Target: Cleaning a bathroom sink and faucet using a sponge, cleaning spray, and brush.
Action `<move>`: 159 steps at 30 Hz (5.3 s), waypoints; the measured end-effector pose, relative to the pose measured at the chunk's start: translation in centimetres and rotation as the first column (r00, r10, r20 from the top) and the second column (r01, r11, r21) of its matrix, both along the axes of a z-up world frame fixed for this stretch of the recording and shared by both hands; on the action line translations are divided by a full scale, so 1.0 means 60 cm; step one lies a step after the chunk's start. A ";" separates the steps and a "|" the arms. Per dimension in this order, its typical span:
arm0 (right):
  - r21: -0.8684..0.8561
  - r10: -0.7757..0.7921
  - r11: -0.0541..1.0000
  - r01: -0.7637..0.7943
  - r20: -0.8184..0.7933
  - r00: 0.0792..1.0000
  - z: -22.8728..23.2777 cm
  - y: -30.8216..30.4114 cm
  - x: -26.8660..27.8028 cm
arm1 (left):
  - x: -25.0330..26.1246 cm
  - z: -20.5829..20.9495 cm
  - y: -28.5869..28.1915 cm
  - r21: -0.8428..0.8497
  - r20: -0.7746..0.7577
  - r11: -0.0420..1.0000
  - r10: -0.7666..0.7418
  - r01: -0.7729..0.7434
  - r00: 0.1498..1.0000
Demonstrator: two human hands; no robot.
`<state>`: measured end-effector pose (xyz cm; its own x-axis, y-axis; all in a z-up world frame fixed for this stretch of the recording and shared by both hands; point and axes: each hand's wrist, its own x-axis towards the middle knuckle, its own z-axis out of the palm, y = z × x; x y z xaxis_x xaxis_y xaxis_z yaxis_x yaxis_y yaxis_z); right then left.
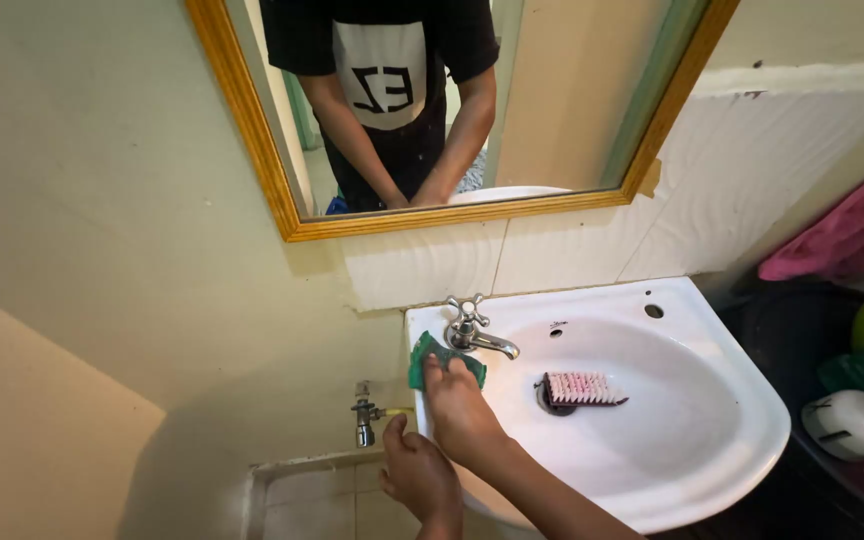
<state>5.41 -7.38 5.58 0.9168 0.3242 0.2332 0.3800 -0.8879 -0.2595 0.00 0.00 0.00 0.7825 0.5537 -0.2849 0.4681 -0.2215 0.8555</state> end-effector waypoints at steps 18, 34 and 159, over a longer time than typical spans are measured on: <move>0.083 -0.165 0.983 0.161 0.039 0.986 -0.030 0.018 0.070 | 0.000 -0.001 0.001 0.044 -0.092 0.998 -0.045 0.049 0.995; 0.160 -0.148 0.975 0.153 -0.047 0.988 -0.004 0.014 0.001 | -0.003 -0.013 0.000 0.052 -0.018 0.998 0.020 -0.019 1.000; 0.629 -0.634 0.266 0.731 -0.456 0.624 -0.028 -0.308 -0.360 | -0.010 0.014 0.035 -0.703 -0.007 0.711 -0.043 0.026 0.999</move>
